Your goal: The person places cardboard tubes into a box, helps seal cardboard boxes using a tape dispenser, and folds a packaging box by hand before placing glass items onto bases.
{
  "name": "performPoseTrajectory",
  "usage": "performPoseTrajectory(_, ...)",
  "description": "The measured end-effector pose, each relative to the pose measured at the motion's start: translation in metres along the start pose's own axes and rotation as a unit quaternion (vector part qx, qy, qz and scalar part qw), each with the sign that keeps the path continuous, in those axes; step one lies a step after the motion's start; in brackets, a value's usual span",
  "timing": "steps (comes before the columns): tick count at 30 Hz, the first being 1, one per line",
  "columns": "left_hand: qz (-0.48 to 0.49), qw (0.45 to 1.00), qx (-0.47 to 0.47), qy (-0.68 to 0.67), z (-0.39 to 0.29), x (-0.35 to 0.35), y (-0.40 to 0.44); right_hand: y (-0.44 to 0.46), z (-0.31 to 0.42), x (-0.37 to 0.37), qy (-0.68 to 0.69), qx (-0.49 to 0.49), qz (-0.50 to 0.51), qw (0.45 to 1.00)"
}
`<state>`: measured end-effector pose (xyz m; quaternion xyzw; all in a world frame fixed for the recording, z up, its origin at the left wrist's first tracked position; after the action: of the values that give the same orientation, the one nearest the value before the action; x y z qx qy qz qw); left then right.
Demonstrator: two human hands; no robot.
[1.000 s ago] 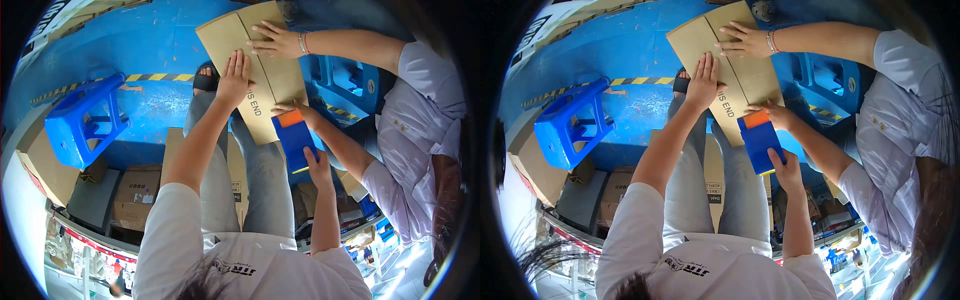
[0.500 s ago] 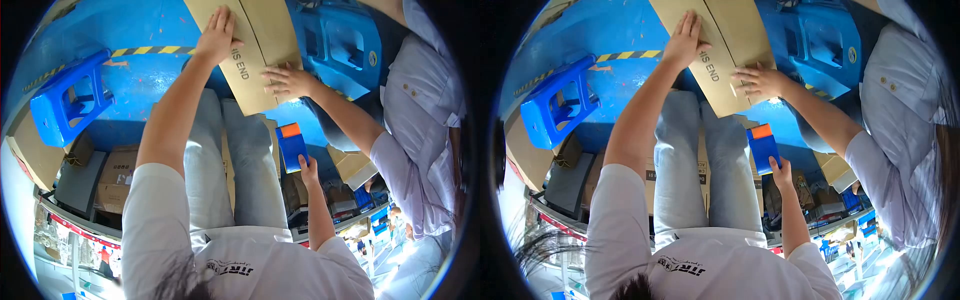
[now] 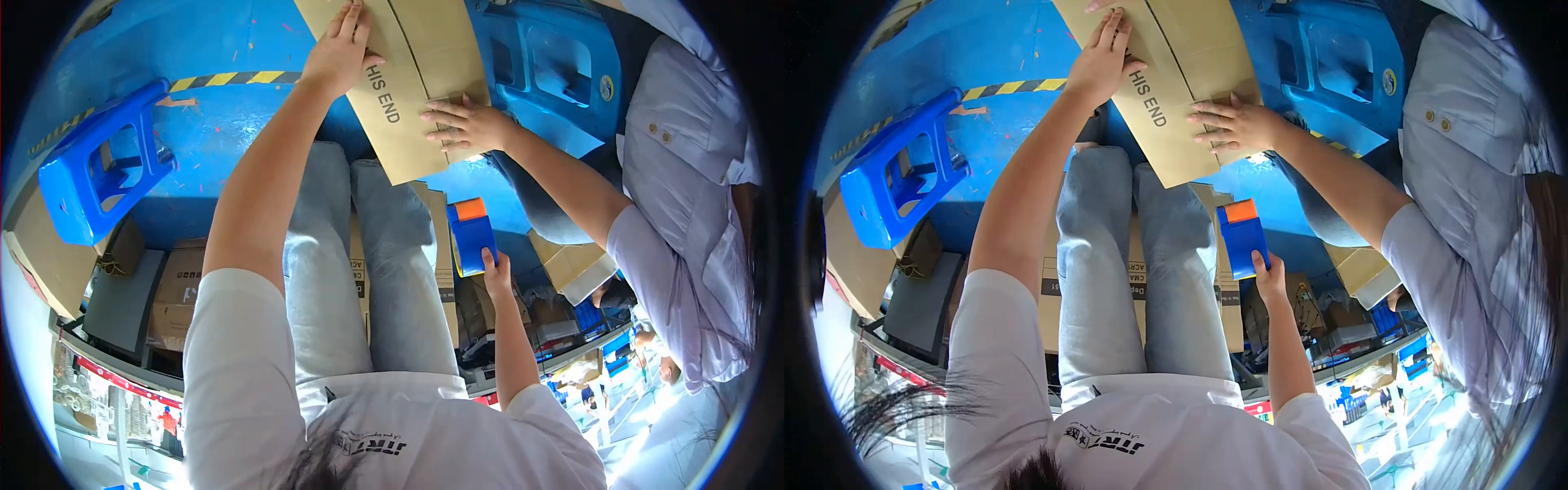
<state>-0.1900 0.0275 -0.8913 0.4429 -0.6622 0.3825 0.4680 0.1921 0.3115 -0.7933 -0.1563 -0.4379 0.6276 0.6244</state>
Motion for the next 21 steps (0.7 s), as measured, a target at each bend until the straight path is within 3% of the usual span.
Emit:
performPoseTrajectory(7, 0.024, 0.999, 0.010, -0.019, -0.001, 0.004, 0.001, -0.004, -0.005, -0.004, -0.016, -0.008, -0.017, 1.000)
performPoseTrajectory(10, 0.059, 0.994, 0.020, 0.088, 0.005, -0.018, 0.004, -0.010, -0.002, 0.000, -0.026, -0.015, -0.023, 0.999)
performPoseTrajectory(15, -0.019, 1.000, -0.002, -0.015, 0.004, 0.004, 0.006, -0.009, -0.011, 0.001, -0.022, -0.018, -0.032, 0.999)
performPoseTrajectory(21, 0.003, 0.999, 0.001, -0.033, 0.001, 0.003, 0.002, -0.008, -0.021, 0.001, -0.036, -0.033, -0.023, 0.999)
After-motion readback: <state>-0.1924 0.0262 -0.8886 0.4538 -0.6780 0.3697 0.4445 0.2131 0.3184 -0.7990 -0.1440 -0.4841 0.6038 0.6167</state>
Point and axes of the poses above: each hand's wrist, its own y-axis towards the middle knuckle, its own x-axis out of the back of the hand, z = x × y, the point moved 8 cm from there along y, towards the middle knuckle, and after that the axes turned 11 degrees about x, right-handed, at the moved point
